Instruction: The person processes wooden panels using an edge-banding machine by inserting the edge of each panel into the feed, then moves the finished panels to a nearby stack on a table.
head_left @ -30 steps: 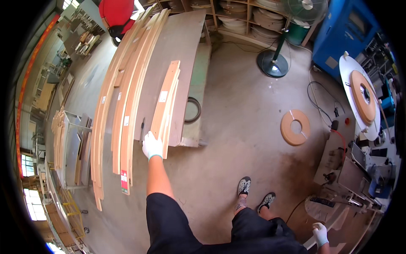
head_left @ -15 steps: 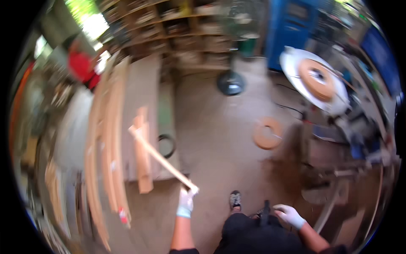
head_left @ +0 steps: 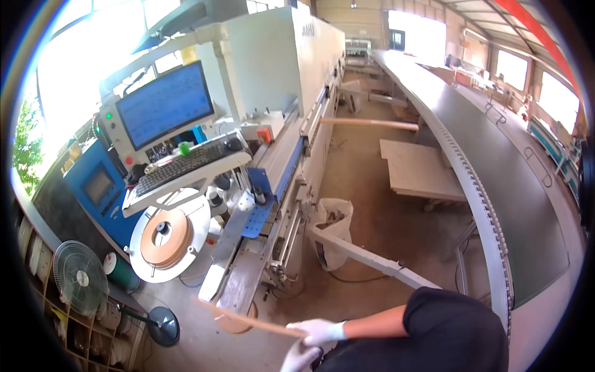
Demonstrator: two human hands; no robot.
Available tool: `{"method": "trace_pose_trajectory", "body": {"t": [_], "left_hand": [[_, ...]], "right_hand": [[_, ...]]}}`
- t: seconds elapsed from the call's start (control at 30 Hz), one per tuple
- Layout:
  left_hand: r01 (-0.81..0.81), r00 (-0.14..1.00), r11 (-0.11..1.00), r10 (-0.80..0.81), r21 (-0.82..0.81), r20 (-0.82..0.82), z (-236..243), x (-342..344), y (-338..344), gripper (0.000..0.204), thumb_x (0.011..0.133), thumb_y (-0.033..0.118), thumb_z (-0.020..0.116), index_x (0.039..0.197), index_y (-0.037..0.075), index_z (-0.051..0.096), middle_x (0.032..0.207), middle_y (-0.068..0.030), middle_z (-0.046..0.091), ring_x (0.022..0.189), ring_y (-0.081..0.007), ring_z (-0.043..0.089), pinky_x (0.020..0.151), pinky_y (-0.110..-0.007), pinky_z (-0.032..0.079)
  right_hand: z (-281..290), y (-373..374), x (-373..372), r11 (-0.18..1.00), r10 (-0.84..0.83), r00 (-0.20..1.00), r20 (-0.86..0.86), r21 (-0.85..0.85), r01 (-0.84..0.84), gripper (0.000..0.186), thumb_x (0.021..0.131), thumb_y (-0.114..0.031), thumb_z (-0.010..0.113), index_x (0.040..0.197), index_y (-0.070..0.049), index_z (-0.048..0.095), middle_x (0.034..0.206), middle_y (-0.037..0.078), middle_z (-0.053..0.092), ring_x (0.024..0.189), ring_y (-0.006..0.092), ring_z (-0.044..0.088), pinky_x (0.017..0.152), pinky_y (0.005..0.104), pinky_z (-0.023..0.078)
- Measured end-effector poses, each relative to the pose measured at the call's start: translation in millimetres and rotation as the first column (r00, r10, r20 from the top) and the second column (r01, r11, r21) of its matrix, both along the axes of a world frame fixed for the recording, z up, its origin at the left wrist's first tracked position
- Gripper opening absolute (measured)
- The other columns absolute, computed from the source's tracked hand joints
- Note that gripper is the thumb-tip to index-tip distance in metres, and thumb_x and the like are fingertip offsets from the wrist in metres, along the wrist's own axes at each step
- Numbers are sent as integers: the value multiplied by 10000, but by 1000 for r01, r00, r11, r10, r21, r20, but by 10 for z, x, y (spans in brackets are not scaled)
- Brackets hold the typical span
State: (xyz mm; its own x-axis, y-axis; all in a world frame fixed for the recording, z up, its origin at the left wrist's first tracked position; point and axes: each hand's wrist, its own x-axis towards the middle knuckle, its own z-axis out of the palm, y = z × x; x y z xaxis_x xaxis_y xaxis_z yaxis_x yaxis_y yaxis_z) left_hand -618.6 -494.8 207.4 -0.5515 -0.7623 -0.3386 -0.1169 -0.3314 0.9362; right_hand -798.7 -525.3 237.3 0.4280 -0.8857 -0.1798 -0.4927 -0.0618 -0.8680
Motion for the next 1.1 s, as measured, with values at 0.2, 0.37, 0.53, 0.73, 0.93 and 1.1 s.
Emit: {"method": "trace_pose_trajectory", "body": {"t": [0.2, 0.37, 0.53, 0.73, 0.93, 1.1], "left_hand": [[-89, 778, 988, 147, 124, -611, 1346, -759, -1079, 973, 844, 447, 738, 1527, -10, 217, 1518, -206, 367, 1419, -312, 355, 1145, -431, 314], [4, 886, 992, 53, 123, -462, 1535, -1241, -1324, 856, 864, 368, 725, 1497, -12, 291, 1473, -157, 430, 1354, -271, 416, 1135, -397, 309], [-202, 867, 951, 284, 233, -408, 1366, -1509, -1367, 454, 933, 185, 690, 1319, 0, 537, 1251, -55, 620, 1150, -145, 557, 1023, -308, 421], [-500, 759, 776, 606, 384, -237, 1006, -1176, -1698, 378, 955, 191, 660, 1274, 24, 545, 1179, -29, 632, 1045, -142, 618, 885, -314, 515], [-554, 683, 631, 718, 543, -136, 444, -1059, -2388, 372, 999, 268, 583, 1276, 25, 534, 1168, -56, 630, 999, -181, 652, 858, -337, 548], [-467, 771, 669, 628, 578, -104, 328, -1176, -2761, 347, 1011, 285, 556, 1258, 41, 547, 1114, -46, 634, 904, -163, 656, 750, -300, 552]], "right_hand": [[482, 354, -1489, 902, -401, 907, 132, 229, 366, 565, 858, -176, 669, 1392, -79, 514, 1174, 176, 668, 1070, 248, 652, 947, 350, 491], [494, 446, -1895, 911, -364, 931, -2, 207, 356, 509, 832, -110, 686, 1321, -40, 564, 1095, 173, 683, 985, 222, 650, 933, 326, 477], [537, 101, -2183, 897, -292, 949, -121, 310, 316, 395, 813, -120, 710, 1186, -19, 632, 915, 179, 678, 827, 225, 649, 803, 329, 506], [50, -256, -2312, 904, -259, 937, -234, 283, 321, 301, 881, -286, 702, 909, 12, 668, 725, 133, 601, 679, 185, 567, 668, 330, 475], [-190, -384, -2205, 843, -434, 877, -205, 251, 475, 412, 932, -353, 662, 749, 9, 594, 646, 0, 518, 653, 82, 451, 585, 306, 420], [117, -946, -2054, 777, -552, 806, -217, 219, 591, 412, 922, -371, 687, 790, 17, 643, 681, 2, 587, 669, 74, 497, 608, 285, 435]]}}
